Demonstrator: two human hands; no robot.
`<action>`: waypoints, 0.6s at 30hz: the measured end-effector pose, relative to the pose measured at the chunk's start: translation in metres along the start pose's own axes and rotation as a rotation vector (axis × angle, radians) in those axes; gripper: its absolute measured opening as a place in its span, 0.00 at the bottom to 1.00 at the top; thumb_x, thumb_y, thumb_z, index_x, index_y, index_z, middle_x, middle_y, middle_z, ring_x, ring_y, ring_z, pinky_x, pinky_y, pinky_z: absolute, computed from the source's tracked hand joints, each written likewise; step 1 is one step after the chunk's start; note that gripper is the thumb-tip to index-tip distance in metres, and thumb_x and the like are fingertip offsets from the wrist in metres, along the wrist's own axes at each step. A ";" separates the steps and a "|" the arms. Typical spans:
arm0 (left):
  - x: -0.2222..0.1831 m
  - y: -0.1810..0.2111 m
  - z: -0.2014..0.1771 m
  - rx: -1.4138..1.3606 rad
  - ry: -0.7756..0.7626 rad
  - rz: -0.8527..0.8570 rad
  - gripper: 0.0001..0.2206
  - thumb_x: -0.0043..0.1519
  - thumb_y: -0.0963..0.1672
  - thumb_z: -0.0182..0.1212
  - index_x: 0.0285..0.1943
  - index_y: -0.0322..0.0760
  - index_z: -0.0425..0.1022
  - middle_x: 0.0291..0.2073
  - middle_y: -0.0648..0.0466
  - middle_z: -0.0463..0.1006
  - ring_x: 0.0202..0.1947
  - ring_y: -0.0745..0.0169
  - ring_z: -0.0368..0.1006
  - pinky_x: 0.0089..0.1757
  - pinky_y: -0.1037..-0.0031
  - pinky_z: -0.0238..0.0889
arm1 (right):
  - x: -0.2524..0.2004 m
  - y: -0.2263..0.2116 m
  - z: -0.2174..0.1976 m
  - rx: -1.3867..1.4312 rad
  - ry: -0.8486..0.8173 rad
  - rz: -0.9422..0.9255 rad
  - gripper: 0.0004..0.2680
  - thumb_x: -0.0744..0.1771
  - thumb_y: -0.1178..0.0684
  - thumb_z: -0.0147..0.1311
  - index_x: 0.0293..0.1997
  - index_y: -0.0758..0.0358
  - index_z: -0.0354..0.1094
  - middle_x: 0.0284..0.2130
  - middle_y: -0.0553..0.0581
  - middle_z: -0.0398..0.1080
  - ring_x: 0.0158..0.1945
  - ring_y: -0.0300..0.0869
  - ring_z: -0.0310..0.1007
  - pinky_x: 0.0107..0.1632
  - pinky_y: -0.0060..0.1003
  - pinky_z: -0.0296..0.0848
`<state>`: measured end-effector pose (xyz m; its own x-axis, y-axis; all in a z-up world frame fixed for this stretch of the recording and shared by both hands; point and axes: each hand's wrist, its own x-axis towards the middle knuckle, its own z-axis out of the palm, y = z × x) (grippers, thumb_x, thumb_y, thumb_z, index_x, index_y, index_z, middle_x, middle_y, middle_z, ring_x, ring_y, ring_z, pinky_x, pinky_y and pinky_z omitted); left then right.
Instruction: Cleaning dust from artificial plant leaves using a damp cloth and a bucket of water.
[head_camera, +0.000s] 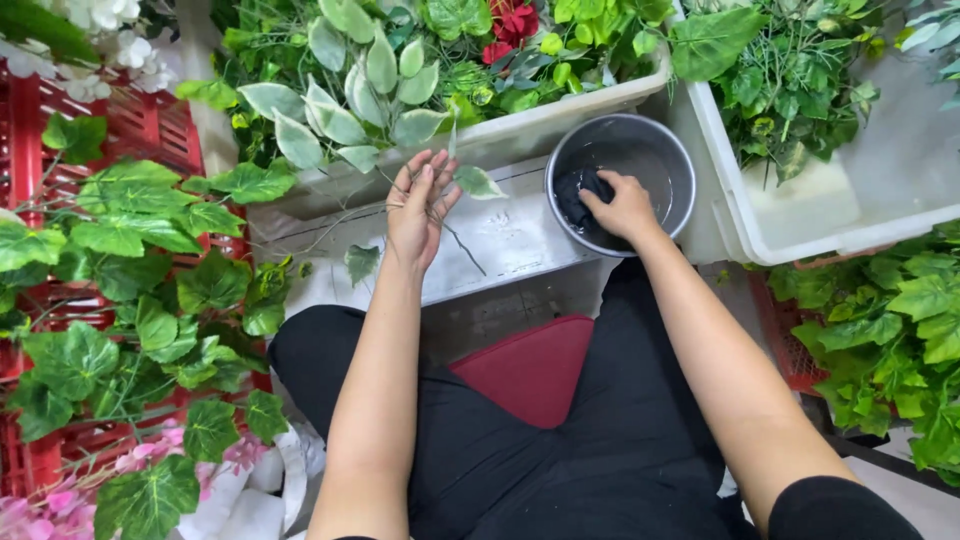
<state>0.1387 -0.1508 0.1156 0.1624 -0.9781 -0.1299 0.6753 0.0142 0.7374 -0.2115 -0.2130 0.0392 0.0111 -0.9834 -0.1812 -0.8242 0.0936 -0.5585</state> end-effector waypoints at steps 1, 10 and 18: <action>0.003 -0.003 -0.001 0.003 0.002 -0.002 0.12 0.69 0.43 0.59 0.61 0.42 0.75 0.58 0.47 0.79 0.58 0.51 0.76 0.49 0.65 0.79 | -0.003 -0.007 -0.002 0.002 -0.003 0.002 0.21 0.67 0.37 0.61 0.65 0.53 0.70 0.55 0.69 0.69 0.59 0.65 0.71 0.59 0.55 0.71; 0.006 -0.006 -0.001 -0.009 0.002 -0.101 0.13 0.70 0.44 0.55 0.62 0.39 0.75 0.58 0.45 0.78 0.61 0.51 0.74 0.54 0.61 0.75 | -0.020 -0.040 -0.006 0.059 -0.245 0.154 0.21 0.63 0.45 0.66 0.63 0.44 0.67 0.55 0.67 0.71 0.60 0.57 0.72 0.59 0.49 0.71; -0.001 0.013 0.004 -0.202 -0.162 -0.242 0.16 0.70 0.51 0.51 0.63 0.49 0.73 0.62 0.46 0.75 0.62 0.49 0.73 0.59 0.43 0.68 | -0.021 -0.041 -0.036 1.158 -0.365 0.523 0.23 0.68 0.42 0.62 0.68 0.63 0.61 0.65 0.68 0.62 0.65 0.53 0.69 0.63 0.51 0.71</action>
<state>0.1446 -0.1508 0.1282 -0.1256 -0.9781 -0.1660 0.8114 -0.1976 0.5501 -0.1978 -0.2014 0.0949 0.1422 -0.7099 -0.6898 0.1773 0.7038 -0.6879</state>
